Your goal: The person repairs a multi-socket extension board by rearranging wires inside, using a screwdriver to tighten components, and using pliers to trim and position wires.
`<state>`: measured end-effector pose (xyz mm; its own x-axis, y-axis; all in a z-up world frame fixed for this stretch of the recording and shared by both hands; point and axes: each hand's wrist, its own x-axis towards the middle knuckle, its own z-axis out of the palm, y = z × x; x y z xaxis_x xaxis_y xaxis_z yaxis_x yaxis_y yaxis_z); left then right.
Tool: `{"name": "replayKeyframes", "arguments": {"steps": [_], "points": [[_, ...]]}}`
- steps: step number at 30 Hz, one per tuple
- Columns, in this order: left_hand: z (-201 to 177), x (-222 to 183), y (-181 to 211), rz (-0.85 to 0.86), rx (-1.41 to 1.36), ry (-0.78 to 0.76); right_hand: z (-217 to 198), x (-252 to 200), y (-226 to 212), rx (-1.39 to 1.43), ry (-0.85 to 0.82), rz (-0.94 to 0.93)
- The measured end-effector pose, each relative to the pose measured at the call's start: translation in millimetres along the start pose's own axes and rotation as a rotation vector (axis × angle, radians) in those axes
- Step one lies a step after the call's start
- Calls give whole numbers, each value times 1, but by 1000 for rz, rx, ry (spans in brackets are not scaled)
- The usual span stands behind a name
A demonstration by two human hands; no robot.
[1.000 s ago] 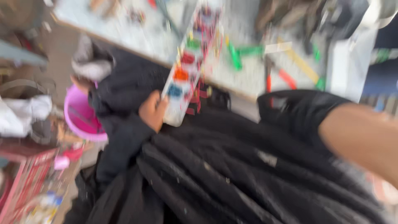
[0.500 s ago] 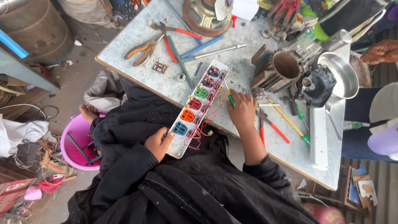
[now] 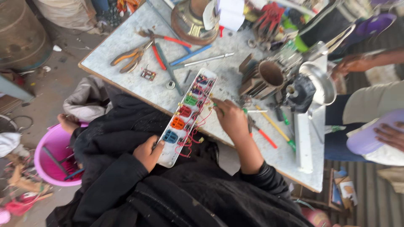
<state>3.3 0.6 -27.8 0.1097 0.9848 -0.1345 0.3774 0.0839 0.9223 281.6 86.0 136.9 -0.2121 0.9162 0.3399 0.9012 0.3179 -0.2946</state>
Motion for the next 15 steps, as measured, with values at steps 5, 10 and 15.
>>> {"name": "replayKeyframes", "arguments": {"steps": [5,10,15], "points": [[-5,-1,10,-26,41,-16,7,3,0,39,-24,2],[-7,-1,15,-27,65,-27,14,1,8,74,-27,-5],[-10,-1,19,-61,67,-59,22,2,6,76,-50,28]]}}
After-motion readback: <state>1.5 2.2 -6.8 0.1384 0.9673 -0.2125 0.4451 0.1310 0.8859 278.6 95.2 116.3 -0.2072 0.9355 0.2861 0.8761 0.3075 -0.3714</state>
